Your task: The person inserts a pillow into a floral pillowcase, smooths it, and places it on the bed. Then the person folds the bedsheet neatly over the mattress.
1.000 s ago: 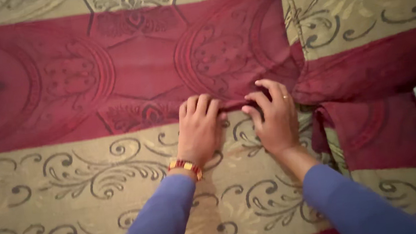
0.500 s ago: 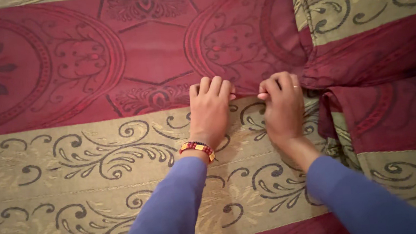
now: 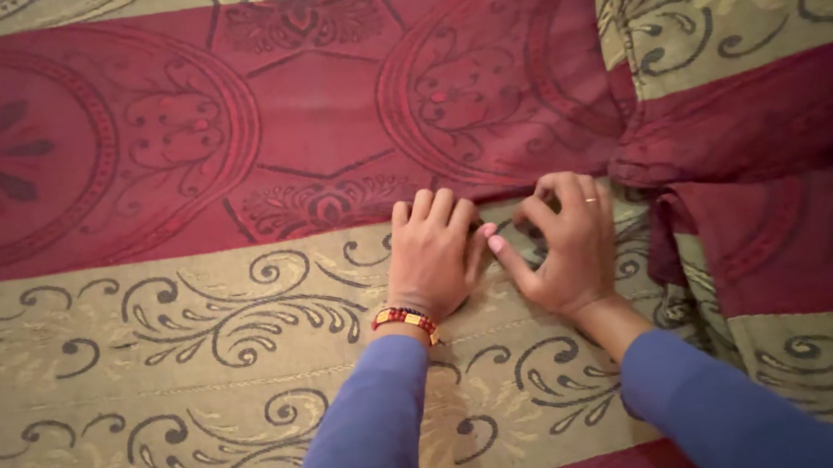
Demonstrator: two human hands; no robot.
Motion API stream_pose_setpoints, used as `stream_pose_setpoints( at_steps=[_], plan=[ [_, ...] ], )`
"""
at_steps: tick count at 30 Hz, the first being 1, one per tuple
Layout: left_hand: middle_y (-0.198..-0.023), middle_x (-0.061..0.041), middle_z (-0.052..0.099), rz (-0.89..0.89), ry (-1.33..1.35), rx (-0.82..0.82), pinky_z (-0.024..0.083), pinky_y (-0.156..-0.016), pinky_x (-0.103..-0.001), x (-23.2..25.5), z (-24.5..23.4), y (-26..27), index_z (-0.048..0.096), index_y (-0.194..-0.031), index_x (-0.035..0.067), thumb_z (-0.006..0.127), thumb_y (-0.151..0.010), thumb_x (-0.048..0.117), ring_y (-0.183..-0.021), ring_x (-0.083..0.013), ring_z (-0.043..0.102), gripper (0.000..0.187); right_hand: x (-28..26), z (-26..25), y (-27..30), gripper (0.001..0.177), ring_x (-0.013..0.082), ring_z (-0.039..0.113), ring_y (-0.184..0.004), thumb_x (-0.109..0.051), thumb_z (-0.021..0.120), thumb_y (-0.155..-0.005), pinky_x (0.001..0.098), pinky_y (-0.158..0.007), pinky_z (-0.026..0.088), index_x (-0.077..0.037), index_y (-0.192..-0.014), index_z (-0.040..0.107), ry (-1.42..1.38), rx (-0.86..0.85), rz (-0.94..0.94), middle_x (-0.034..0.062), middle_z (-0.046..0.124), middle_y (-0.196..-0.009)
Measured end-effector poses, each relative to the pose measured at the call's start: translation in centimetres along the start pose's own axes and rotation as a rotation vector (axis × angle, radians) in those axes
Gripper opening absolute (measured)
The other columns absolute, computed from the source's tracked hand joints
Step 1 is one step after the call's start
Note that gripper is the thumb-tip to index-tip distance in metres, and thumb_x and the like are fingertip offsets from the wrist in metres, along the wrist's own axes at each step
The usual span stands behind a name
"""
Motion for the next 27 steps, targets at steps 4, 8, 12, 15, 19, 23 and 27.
stream_pose_setpoints(
  at_steps=[4,8,12,15,19,23,27],
  plan=[
    [-0.098,-0.010,0.055,0.020,0.036,-0.014,0.039,-0.085,-0.044,0.1,0.0,0.3,0.061,-0.098,0.009,0.066,-0.092,0.029,-0.097,-0.0303,0.052,0.021,0.3,1.2,0.3,0.024,0.0315,0.054,-0.096,-0.025,0.079,-0.082,0.0461,-0.085,0.041,-0.007,-0.082,0.064,0.008,-0.031,-0.008,0.0097,0.056,-0.095],
    [-0.100,-0.010,0.056,0.060,0.045,0.019,0.039,-0.085,-0.045,0.7,-0.6,1.5,0.063,-0.099,0.008,0.068,-0.090,0.029,-0.098,-0.0304,0.052,0.023,0.7,1.9,1.1,0.030,0.0304,0.055,-0.089,-0.028,0.078,-0.092,0.0447,-0.082,0.043,-0.008,-0.074,0.066,0.153,-0.007,-0.050,0.0078,0.057,-0.082],
    [-0.103,-0.008,0.057,0.071,-0.075,0.030,0.039,-0.086,-0.045,0.9,0.3,1.8,0.065,-0.099,0.010,0.067,-0.093,0.025,-0.101,-0.0291,0.053,0.015,1.7,3.0,1.4,0.044,0.0296,0.062,-0.074,-0.036,0.075,-0.096,0.0449,-0.066,0.047,-0.007,-0.063,0.068,0.167,-0.029,-0.017,0.0080,0.061,-0.068],
    [-0.101,-0.007,0.057,0.045,-0.163,0.005,0.040,-0.088,-0.045,0.8,1.8,1.4,0.065,-0.102,0.009,0.067,-0.089,0.024,-0.102,-0.0285,0.052,0.021,2.3,4.3,0.7,0.049,0.0311,0.065,-0.064,-0.041,0.072,-0.097,0.0465,-0.055,0.047,-0.008,-0.060,0.071,0.252,-0.051,0.005,0.0105,0.065,-0.063],
    [-0.099,-0.007,0.057,0.013,-0.123,-0.048,0.039,-0.089,-0.045,1.0,2.2,1.8,0.064,-0.104,0.009,0.065,-0.090,0.021,-0.103,-0.0284,0.052,0.018,3.7,4.9,1.2,0.053,0.0327,0.063,-0.052,-0.045,0.068,-0.098,0.0482,-0.054,0.047,-0.007,-0.062,0.074,0.202,-0.220,0.151,0.0140,0.066,-0.058],
    [-0.099,-0.007,0.057,0.077,-0.080,-0.036,0.039,-0.092,-0.046,2.5,1.1,2.9,0.063,-0.108,0.008,0.064,-0.087,0.019,-0.102,-0.0285,0.052,0.024,2.2,2.5,2.5,0.036,0.0340,0.062,-0.051,-0.038,0.066,-0.099,0.0490,-0.049,0.044,-0.012,-0.079,0.082,0.041,-0.108,0.132,0.0124,0.067,-0.062],
    [-0.099,-0.009,0.056,0.059,-0.087,-0.086,0.039,-0.092,-0.047,2.2,1.2,2.6,0.063,-0.106,0.010,0.064,-0.088,0.021,-0.104,-0.0292,0.053,0.022,1.8,2.1,3.8,0.046,0.0339,0.061,-0.062,-0.037,0.065,-0.101,0.0484,-0.059,0.045,-0.007,-0.066,0.068,0.118,-0.129,0.122,0.0125,0.063,-0.066]
  ],
)
Point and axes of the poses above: each hand's wrist, its own y-axis away from the middle knuckle, its own z-axis out of the palm, x = y × z, the point moved 9 cm from there along -y, towards the middle knuckle
